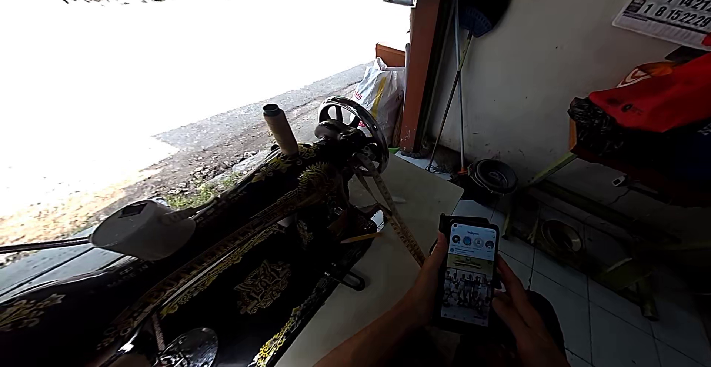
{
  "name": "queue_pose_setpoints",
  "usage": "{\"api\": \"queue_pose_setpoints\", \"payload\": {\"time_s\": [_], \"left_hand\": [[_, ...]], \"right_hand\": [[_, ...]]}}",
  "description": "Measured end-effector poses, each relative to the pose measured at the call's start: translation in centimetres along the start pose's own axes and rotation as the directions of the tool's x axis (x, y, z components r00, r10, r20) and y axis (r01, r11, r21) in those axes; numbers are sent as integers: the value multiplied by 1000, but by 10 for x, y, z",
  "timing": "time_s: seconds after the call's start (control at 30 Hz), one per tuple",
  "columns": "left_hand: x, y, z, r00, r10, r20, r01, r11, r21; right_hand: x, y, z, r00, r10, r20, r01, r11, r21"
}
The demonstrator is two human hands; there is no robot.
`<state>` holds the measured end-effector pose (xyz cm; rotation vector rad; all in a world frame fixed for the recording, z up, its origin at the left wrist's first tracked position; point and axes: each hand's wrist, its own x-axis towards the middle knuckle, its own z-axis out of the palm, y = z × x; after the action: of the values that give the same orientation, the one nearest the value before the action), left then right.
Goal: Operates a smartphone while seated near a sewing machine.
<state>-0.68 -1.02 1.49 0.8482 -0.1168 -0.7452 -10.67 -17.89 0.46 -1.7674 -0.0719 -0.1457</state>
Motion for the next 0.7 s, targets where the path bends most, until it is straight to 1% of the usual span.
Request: {"api": "queue_pose_setpoints", "payload": {"time_s": [0.3,0.57,0.7], "left_hand": [[0,-1,0,1000,1,-11,-1,1000,-1],[0,-1,-1,1000,4,19,-4,1000,-3],[0,-1,0,1000,-2,10,3,1000,-13]], "right_hand": [[0,0,0,1000,15,-6,-15,1000,-3],[-1,-1,0,1000,16,-1,-16,1000,-11],[-2,-1,1,1000,8,-6,-8,1000,-3]]}}
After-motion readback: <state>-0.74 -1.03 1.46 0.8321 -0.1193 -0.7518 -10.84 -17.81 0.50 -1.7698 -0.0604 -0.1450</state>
